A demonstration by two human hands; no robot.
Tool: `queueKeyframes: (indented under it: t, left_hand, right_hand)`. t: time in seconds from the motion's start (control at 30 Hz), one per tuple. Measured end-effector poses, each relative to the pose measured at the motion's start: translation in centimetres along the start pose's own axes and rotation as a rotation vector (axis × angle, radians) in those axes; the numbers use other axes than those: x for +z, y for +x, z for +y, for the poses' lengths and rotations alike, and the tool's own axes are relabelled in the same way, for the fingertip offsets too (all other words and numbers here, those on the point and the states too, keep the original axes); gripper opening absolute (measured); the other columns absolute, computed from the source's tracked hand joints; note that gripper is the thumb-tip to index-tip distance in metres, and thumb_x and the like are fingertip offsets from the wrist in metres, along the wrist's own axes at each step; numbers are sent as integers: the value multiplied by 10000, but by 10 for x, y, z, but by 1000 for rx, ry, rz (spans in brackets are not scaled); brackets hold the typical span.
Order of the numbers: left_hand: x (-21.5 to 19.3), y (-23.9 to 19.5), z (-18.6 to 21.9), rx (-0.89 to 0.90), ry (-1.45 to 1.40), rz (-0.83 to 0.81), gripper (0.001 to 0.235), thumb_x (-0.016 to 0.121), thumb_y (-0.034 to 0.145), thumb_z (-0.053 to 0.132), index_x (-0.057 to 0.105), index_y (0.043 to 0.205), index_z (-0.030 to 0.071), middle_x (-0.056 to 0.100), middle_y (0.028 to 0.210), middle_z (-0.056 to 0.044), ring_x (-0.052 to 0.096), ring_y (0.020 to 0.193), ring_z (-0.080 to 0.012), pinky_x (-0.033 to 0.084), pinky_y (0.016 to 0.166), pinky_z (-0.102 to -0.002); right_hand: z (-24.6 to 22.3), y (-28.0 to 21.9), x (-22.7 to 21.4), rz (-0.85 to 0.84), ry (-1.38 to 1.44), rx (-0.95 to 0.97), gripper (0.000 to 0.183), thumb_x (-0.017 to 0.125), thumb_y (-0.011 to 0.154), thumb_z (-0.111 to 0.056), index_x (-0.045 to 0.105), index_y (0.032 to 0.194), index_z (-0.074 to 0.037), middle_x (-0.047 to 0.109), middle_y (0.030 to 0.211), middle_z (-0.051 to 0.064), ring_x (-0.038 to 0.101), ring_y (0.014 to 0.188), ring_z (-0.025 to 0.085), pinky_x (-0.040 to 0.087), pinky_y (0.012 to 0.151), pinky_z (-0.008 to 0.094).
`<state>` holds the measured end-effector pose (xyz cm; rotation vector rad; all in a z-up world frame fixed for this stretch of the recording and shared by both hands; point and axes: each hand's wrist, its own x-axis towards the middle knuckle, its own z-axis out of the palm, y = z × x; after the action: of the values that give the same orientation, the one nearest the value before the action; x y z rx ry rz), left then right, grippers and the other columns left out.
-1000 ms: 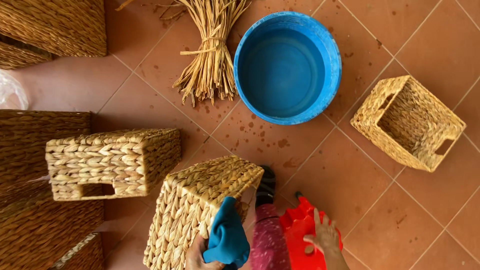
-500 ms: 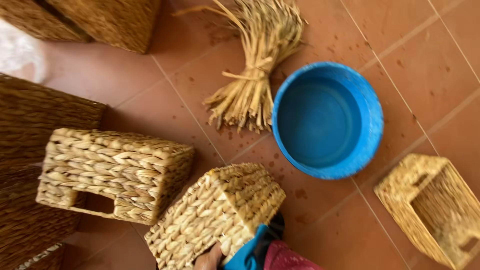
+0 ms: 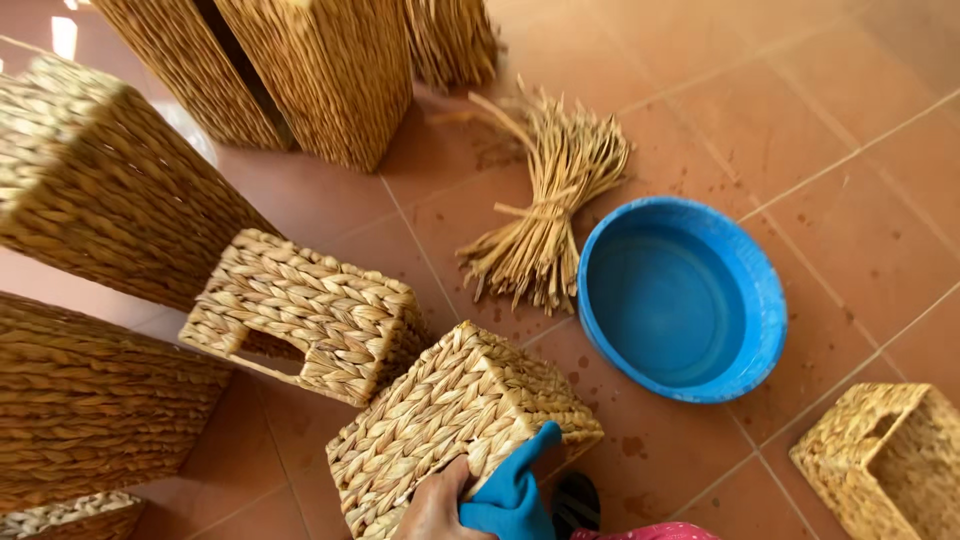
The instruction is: The person sits on the floor and wipes the exterior and interior surfaces of several woven baskets using a blue cloth. They repeatedly dip the cloth into a blue basin of water to clean each basket one at a time.
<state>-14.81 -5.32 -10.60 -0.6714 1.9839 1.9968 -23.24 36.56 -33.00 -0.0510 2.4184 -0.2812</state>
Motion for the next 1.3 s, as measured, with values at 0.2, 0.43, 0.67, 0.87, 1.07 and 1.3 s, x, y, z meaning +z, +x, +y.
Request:
queueKeyframes:
  t: [0.2, 0.43, 0.67, 0.87, 1.07, 1.3]
  left_hand:
    - [3, -2, 16, 46, 267, 77, 430, 808, 635, 225, 634, 973, 23, 701, 811, -139, 699, 781, -209, 565, 721, -363]
    - [43, -5, 6, 154, 138, 145, 506, 835, 663, 339, 603, 1001, 42, 732, 908, -115, 724, 840, -201, 586, 740, -360]
    - [50, -27, -19, 281, 227, -22, 660, 886, 659, 394, 589, 1091, -6, 706, 979, -132, 681, 931, -188, 567, 800, -345]
    - [42, -43, -41, 254, -24, -89, 504, 719, 862, 453, 599, 1178, 79, 664, 1063, -94, 625, 998, -179, 524, 870, -315]
    - [107, -21, -52, 246, 369, 142, 327, 560, 1071, 328, 672, 1102, 22, 703, 1001, -210, 668, 949, -354, 512, 860, -403]
    - [109, -65, -71, 920, 747, 422, 563, 758, 822, 275, 600, 1348, 148, 539, 1401, -136, 515, 1294, -356, 394, 1074, -587]
  right_hand:
    - [-28, 6, -181, 414, 373, -187, 369, 627, 962, -217, 621, 1281, -31, 763, 1067, 182, 744, 843, 233, 619, 781, 336]
    - [-200, -120, -128, -65, 806, -808, 1179, 880, 729, -396, 171, 1625, -109, 287, 1657, 128, 367, 1479, 264, 388, 1147, 419]
    - [-230, -166, -62, -179, 1439, -644, 981, 847, 747, -422, 380, 1550, -109, 542, 1440, 84, 537, 1297, 213, 445, 1086, 410]
    - [-200, -199, -125, 238, 1077, -638, 677, 851, 745, -244, 634, 1363, -76, 734, 1201, 87, 693, 1090, 217, 544, 976, 383]
    - [-224, -189, -177, 788, 377, -977, 664, 889, 731, -251, 638, 1314, -58, 716, 1227, 110, 685, 1076, 302, 555, 937, 427]
    - [-228, -98, -175, 824, -166, -753, 717, 721, 875, -496, 566, 1474, -136, 528, 1521, 120, 452, 1353, 455, 424, 1034, 570]
